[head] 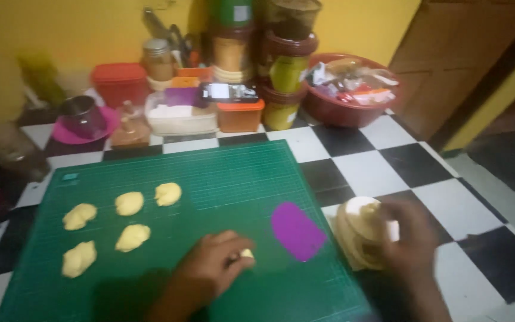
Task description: Portioning dough using a scale and shaping the pieces into smooth balls by rolling them between the palms.
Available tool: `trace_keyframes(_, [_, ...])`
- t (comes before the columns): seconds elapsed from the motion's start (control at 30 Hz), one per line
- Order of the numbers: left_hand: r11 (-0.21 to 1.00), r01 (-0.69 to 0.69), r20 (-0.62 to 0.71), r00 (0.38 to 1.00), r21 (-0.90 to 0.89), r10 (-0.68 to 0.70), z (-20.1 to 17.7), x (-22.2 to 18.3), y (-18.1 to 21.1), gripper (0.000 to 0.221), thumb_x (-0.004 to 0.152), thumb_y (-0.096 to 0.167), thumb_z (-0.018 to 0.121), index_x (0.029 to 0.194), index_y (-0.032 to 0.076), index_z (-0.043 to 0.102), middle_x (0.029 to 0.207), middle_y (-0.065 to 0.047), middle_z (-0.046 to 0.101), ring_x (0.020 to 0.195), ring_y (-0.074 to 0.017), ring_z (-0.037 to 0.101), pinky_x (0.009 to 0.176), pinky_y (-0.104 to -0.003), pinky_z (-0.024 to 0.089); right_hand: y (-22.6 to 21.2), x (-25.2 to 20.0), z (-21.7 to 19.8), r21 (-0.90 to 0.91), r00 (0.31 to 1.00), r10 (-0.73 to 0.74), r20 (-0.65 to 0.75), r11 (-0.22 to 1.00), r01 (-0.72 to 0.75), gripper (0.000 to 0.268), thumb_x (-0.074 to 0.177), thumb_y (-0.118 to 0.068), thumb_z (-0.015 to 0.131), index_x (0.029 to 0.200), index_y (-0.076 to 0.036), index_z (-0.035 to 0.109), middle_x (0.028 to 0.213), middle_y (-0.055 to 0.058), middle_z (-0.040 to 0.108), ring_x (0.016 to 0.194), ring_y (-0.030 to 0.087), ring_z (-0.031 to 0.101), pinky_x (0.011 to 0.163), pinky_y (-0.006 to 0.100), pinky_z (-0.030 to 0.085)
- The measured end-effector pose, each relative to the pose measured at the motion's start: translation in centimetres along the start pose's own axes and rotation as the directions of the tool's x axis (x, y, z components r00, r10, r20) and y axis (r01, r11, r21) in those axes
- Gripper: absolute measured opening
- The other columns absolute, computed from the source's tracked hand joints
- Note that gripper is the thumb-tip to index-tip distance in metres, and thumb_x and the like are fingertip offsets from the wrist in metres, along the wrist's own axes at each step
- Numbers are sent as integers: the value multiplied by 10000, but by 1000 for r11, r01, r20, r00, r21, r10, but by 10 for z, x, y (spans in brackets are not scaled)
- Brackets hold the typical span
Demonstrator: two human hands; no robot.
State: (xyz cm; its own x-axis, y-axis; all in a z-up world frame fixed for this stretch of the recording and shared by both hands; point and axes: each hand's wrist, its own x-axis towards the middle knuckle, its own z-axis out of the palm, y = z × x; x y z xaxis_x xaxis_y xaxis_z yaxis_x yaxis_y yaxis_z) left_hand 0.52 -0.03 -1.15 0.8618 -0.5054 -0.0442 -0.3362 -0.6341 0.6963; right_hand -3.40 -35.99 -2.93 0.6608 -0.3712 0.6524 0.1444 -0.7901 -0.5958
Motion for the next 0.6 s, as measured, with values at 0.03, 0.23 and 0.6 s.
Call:
trace_keyframes(0.03, [972,-228,-75,970,52,232,6,1,-8,199,915,335,714,1056,205,771,984,13,744,895,-230,658,825,-406,476,-2,-7,8,1,982,-140,127,990,141,231,896,-244,717,1110,-161,736,1082,7,756,950,158,713,894,303,531])
trace_keyframes(0.23, [982,118,303,940,146,-158,-28,-12,28,311,968,407,631,1222,245,709,1271,32,652,1300,-206,480,1090,-471,375,-39,-55,64,-142,735,-284,616,877,458,402,801,-443,780,1141,-233,732,1355,81,647,1059,371,633,893,544,492])
trace_keyframes(0.6, [991,64,211,973,119,-88,-26,-15,22,250,987,315,608,1219,241,661,1213,24,655,1161,-178,562,1035,-407,446,-55,-83,43,174,676,-365,640,926,335,545,847,-679,644,1151,-227,655,1136,58,685,1035,264,655,877,502,526])
